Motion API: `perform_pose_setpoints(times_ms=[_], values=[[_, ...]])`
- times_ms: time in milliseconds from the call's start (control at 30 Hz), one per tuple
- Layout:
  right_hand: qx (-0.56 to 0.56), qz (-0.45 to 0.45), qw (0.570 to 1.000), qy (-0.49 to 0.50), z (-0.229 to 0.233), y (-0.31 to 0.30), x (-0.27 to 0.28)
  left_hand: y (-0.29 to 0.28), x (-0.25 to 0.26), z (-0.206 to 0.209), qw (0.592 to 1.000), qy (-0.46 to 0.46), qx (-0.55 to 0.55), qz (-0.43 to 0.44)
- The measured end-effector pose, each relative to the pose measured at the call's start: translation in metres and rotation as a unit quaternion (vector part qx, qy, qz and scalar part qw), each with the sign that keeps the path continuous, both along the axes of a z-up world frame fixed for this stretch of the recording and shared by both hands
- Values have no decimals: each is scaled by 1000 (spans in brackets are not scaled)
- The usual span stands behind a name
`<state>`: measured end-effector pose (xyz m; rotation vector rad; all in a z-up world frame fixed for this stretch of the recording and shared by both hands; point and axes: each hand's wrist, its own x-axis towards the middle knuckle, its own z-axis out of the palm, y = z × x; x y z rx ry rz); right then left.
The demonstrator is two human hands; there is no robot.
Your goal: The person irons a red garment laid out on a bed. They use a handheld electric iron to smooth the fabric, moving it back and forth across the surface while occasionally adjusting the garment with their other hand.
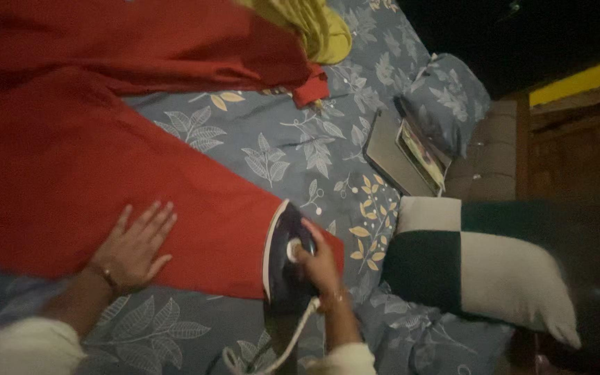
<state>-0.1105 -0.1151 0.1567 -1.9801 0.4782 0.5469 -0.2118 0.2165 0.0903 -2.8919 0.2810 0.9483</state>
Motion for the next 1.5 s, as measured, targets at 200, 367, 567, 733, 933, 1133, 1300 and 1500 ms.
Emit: perform_pose_setpoints(times_ms=[200, 367, 567, 733, 933, 1133, 1300, 1500], values=[[-15, 140, 986, -89, -31, -81, -96, 2, -9, -12, 997, -79, -21, 13], [-26, 83, 993, -79, -33, -92, -132, 0, -6, -6, 998, -55, 4, 5], [-120, -6, 992, 43, -6, -64, -63, 0, -1, -11, 999, -52, 0, -4], [-13, 69, 988, -139, -28, -74, 27, 1, 0, -16, 998, -54, -7, 2], [-22, 7, 994, -103, -28, -94, 51, 0, -1, -13, 999, -50, -12, 7], [-11, -31, 994, -100, -30, -129, -44, 0, -2, -15, 999, -52, 1, -4], [-54, -111, 992, -25, -15, -127, -103, 1, -5, -13, 998, -68, 11, -10], [-46, -110, 993, -16, 3, -115, -61, -1, -1, -11, 998, -63, 9, -4]])
